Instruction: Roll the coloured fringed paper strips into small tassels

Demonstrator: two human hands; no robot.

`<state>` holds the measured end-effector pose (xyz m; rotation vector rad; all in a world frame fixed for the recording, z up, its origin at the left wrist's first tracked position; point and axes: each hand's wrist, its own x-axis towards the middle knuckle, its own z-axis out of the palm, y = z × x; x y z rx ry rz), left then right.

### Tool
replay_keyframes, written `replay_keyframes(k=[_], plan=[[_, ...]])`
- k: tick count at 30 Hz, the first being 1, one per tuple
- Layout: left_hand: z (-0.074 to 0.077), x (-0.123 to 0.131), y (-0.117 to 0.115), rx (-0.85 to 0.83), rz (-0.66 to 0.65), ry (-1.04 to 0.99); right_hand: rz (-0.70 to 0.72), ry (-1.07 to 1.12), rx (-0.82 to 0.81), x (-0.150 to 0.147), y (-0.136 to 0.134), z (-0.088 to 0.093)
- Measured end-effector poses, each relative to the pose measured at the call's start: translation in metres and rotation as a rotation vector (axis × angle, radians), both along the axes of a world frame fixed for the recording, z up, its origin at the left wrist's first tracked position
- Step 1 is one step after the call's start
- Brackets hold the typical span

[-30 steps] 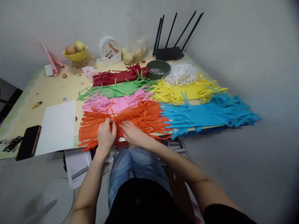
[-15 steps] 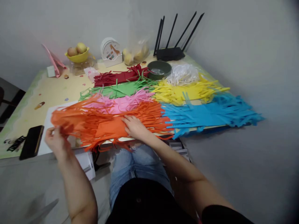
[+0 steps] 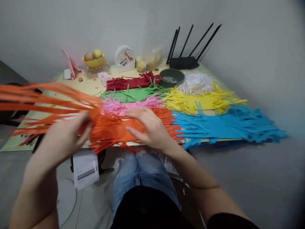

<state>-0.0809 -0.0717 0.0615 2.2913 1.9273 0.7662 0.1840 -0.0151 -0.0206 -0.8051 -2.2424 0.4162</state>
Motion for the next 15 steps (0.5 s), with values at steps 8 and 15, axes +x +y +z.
replay_keyframes(k=[8,15], plan=[[0.007,0.042,0.013,-0.398,-0.482,0.030,0.443,-0.221,-0.247,0.004,0.027,0.051],[-0.010,0.034,0.033,-0.494,-0.385,-0.419,0.327,-0.041,-0.302,0.023,0.034,0.070]])
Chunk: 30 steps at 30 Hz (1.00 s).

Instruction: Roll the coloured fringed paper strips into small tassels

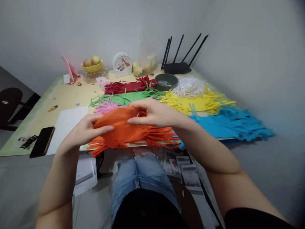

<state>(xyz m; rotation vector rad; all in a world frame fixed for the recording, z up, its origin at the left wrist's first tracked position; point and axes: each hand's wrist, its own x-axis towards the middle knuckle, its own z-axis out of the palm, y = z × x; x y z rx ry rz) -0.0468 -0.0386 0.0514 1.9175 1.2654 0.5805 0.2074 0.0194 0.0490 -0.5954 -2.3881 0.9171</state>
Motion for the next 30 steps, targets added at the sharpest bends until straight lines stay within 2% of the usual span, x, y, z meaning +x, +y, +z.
replay_keyframes(k=[3,6,9,14,21,27,30], plan=[[-0.011,0.001,0.009,0.080,0.180,-0.161,-0.066,0.037,-0.040,0.001,0.005,-0.005],[-0.020,0.002,0.015,0.098,0.287,-0.327,-0.184,0.130,-0.024,-0.001,0.012,-0.016],[-0.028,0.003,0.019,0.100,0.327,-0.486,-0.226,0.247,-0.023,-0.004,0.017,-0.025],[-0.033,0.004,0.019,0.012,0.301,-0.666,-0.173,0.392,-0.121,-0.004,0.021,-0.036],[-0.040,-0.006,0.021,0.171,0.192,-0.565,-0.112,0.409,-0.233,0.006,0.027,-0.045],[-0.033,-0.015,0.020,0.335,0.088,-0.290,-0.052,0.303,-0.026,0.013,0.034,-0.040],[-0.029,-0.010,0.018,0.408,0.111,-0.167,-0.020,0.244,-0.012,0.014,0.037,-0.038]])
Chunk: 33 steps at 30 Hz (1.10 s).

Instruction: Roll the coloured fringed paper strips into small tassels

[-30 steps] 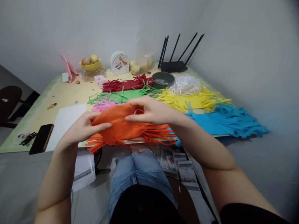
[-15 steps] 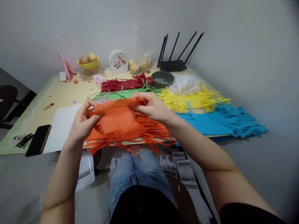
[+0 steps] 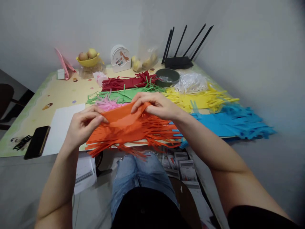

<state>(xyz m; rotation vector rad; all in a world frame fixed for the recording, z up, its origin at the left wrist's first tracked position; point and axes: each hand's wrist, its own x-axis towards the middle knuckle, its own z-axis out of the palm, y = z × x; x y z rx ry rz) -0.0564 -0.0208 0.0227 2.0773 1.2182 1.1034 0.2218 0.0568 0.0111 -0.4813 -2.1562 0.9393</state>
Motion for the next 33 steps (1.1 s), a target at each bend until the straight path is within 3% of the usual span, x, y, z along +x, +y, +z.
replay_keyframes(k=[6,10,14,17,20,23,25,29,33], plan=[[0.003,0.015,-0.003,0.049,0.151,0.168,0.003,-0.056,0.052,-0.003,-0.001,0.005],[0.008,0.011,-0.001,-0.115,0.119,0.174,0.109,-0.154,0.212,-0.001,-0.004,0.005],[0.012,0.005,0.004,-0.344,0.073,0.133,0.018,-0.108,0.280,-0.002,-0.006,0.000],[0.013,0.004,0.003,-0.449,0.038,0.053,-0.055,-0.032,0.192,-0.006,-0.011,-0.007],[0.012,0.005,-0.002,-0.486,0.001,-0.044,-0.093,0.057,-0.019,-0.007,-0.015,-0.012],[0.013,0.007,-0.008,-0.503,0.000,-0.095,-0.029,0.042,-0.091,0.000,-0.011,-0.007],[0.014,0.008,-0.011,-0.448,0.039,-0.045,0.028,-0.038,-0.010,0.010,-0.007,0.005],[0.016,0.015,-0.016,-0.259,0.112,0.186,0.013,-0.150,0.261,0.014,-0.012,0.032],[0.018,0.019,-0.019,-0.257,0.064,0.204,0.087,-0.334,0.592,-0.011,-0.027,0.023]])
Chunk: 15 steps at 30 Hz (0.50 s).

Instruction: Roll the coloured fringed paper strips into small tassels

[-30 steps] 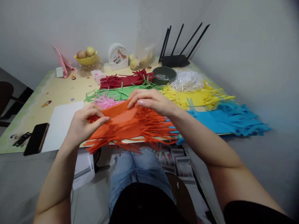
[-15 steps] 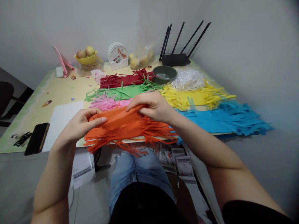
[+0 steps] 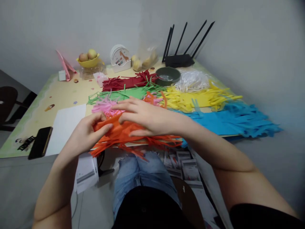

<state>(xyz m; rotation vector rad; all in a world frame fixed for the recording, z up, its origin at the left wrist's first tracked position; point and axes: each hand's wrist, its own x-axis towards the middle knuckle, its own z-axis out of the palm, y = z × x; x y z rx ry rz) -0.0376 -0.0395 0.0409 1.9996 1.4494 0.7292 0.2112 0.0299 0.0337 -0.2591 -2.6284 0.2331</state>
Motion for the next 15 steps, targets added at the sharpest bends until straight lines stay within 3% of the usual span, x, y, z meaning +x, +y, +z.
replay_keyframes(k=[4,7,11,15], plan=[[0.000,-0.003,-0.003,-0.102,-0.028,-0.085,-0.102,0.031,0.262,-0.011,-0.001,-0.025],[-0.002,-0.008,-0.004,-0.155,-0.020,-0.131,-0.127,0.036,0.323,-0.001,0.002,-0.027],[0.001,-0.008,-0.007,-0.031,-0.013,0.008,-0.097,0.103,0.163,0.008,-0.001,-0.011],[0.006,-0.003,-0.008,0.025,-0.115,0.151,-0.085,0.050,-0.080,-0.003,0.001,-0.002]])
